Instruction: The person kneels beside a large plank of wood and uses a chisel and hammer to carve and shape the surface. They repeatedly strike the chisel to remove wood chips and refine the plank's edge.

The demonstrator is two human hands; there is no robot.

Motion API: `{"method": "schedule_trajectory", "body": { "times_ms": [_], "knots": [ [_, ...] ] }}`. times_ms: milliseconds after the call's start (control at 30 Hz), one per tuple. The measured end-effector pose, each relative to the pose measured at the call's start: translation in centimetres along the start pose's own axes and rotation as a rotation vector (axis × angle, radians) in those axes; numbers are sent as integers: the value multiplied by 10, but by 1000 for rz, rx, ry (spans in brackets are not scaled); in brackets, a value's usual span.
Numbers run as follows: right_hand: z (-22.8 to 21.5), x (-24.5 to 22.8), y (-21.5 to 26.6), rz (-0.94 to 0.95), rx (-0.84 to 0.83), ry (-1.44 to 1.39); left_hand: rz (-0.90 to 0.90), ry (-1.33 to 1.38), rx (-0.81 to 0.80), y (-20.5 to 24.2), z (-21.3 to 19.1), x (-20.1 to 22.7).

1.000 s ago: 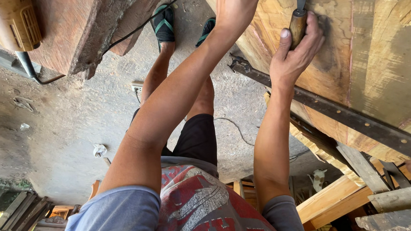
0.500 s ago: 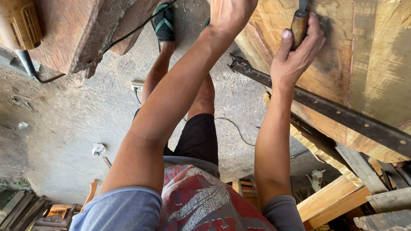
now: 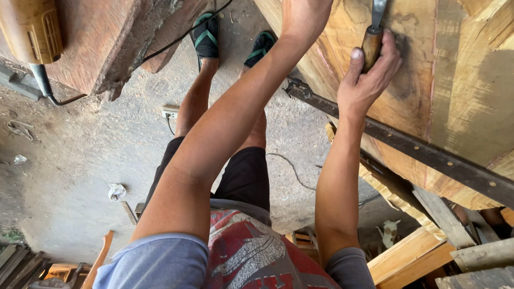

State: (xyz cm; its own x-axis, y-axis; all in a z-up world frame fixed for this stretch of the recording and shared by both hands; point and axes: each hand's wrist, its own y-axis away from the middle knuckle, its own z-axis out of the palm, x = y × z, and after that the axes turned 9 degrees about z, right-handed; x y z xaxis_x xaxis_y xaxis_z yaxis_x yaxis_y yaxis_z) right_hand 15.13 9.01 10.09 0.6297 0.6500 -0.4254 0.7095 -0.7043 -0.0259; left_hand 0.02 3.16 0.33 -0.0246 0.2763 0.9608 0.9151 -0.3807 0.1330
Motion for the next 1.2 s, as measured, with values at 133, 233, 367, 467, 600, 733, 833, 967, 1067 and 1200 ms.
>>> {"method": "schedule_trajectory", "body": {
  "times_ms": [133, 233, 367, 467, 600, 733, 833, 967, 1067, 1200],
  "knots": [
    [-2, -6, -1, -12, -6, -11, -8, 184, 88, 9, -7, 18],
    [-7, -8, -4, -29, -15, -10, 113, 103, 205, 11, -14, 26],
    [-8, -10, 0, 4, -36, -14, 145, -56, 176, 14, -19, 26],
    [-6, -13, -1, -16, -23, -22, 157, -40, 123, 16, -22, 28],
    [-7, -11, -3, -19, -13, -2, 230, -136, 91, 20, -24, 30],
    [-5, -8, -1, -16, -22, -10, 257, -99, 91, 15, -23, 26],
    [-4, -4, 0, -12, -22, -3, 168, -42, 83, 9, -15, 21],
    [-2, -1, -1, -22, -21, 1, -53, -26, 44, -2, -8, 13],
    [-2, 0, -1, 7, -26, -7, 55, 25, 156, -6, -6, 14],
    [-3, -4, -1, 0, -26, -7, -105, 76, 189, -4, -6, 33]
  ]
}}
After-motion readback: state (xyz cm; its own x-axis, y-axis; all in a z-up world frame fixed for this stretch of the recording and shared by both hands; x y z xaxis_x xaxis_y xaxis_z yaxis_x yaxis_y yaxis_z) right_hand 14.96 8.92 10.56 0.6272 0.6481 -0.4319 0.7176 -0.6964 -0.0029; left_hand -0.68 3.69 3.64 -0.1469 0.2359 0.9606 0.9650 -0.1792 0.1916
